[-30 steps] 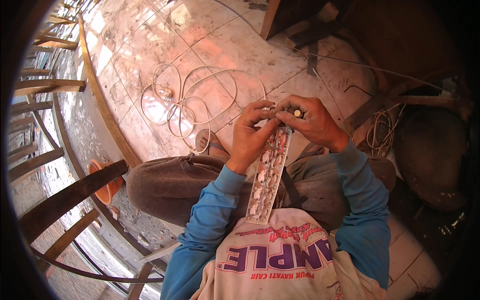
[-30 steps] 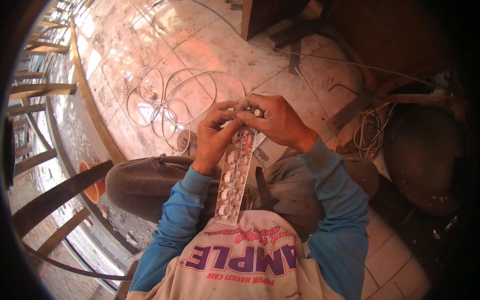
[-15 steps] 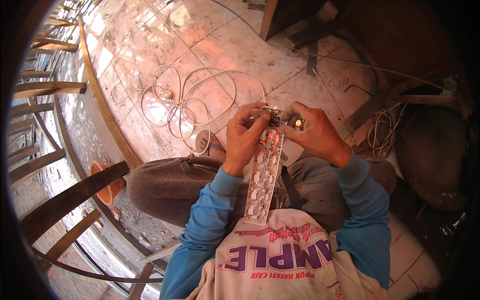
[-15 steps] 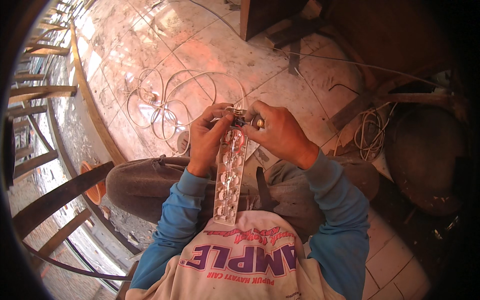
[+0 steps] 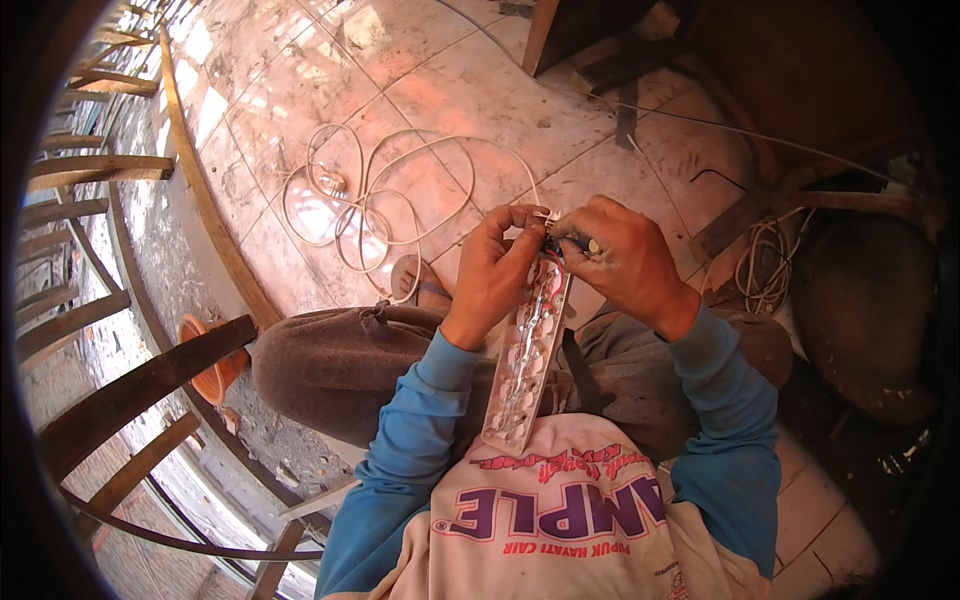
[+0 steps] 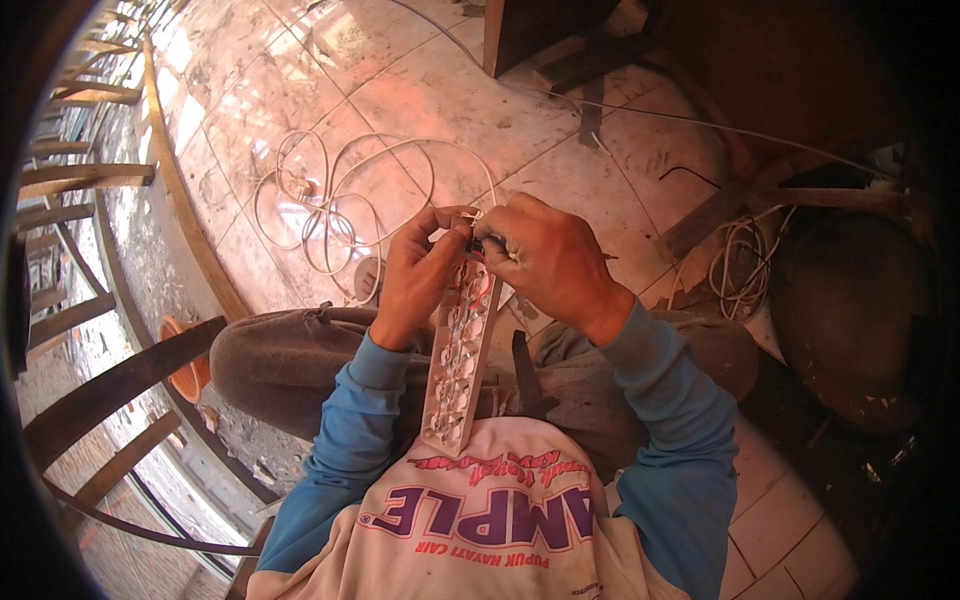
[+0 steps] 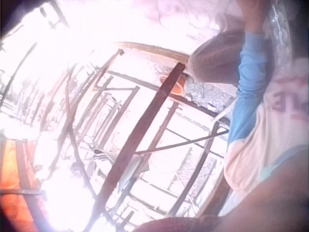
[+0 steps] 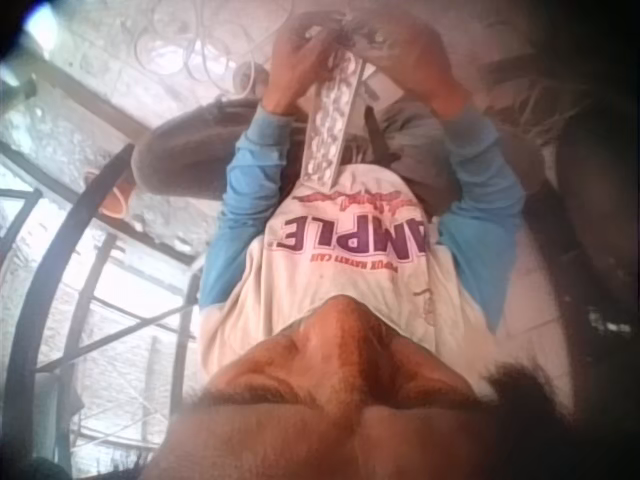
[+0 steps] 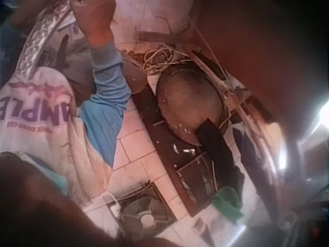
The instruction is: The person unscrews and opens a power strip, manipulates the internal wiring by hand, and uses a test pen.
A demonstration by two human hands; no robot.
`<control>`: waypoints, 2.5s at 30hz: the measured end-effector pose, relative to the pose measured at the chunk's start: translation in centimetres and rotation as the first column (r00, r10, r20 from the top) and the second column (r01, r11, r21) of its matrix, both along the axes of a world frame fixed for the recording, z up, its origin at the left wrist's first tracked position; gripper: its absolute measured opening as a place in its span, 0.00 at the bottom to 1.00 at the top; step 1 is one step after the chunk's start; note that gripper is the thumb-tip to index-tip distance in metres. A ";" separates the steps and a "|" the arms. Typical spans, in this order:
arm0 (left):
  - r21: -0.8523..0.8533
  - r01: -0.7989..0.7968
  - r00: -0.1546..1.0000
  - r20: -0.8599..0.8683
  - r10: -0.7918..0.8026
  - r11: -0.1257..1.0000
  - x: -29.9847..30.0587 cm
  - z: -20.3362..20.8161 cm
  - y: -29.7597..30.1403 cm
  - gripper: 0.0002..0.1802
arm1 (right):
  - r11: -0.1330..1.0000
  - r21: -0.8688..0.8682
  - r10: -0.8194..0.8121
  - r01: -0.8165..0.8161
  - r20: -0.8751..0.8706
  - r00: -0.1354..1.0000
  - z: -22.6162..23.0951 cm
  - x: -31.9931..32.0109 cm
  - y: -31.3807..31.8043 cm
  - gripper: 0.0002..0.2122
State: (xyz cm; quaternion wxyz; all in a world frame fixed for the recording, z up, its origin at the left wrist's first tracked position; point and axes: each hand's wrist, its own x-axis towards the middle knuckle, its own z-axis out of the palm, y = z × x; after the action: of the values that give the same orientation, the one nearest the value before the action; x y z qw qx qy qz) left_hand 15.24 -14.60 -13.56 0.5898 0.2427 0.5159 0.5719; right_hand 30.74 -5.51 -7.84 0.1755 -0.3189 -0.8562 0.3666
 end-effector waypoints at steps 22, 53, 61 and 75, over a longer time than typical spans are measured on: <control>0.005 0.097 0.974 0.206 -0.096 0.995 -0.9 -1.3 -0.3 0.09 | 0.994 0.029 0.103 -0.106 0.095 0.990 1.2 0.6 0.2 0.07; 0.037 0.025 0.992 -0.124 -0.020 0.999 -1.6 1.3 -0.4 0.07 | 0.992 0.094 0.085 -0.085 0.001 0.996 -0.1 -0.4 0.0 0.05; 0.011 0.092 0.971 -0.221 -0.087 0.996 -1.7 2.1 -0.4 0.10 | 0.982 0.164 0.093 -0.096 0.028 0.995 0.5 -0.7 -0.2 0.06; 0.037 0.118 0.971 -0.215 -0.107 0.992 -2.1 1.2 -0.6 0.12 | 0.986 0.076 0.144 -0.148 0.050 0.988 0.5 0.1 0.8 0.07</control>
State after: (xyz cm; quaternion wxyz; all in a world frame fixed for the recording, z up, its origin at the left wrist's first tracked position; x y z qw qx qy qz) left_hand 13.12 -15.18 -12.40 0.5565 0.3459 0.5469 0.5211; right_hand 30.82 -4.74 -7.37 0.1416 -0.2561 -0.8949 0.3370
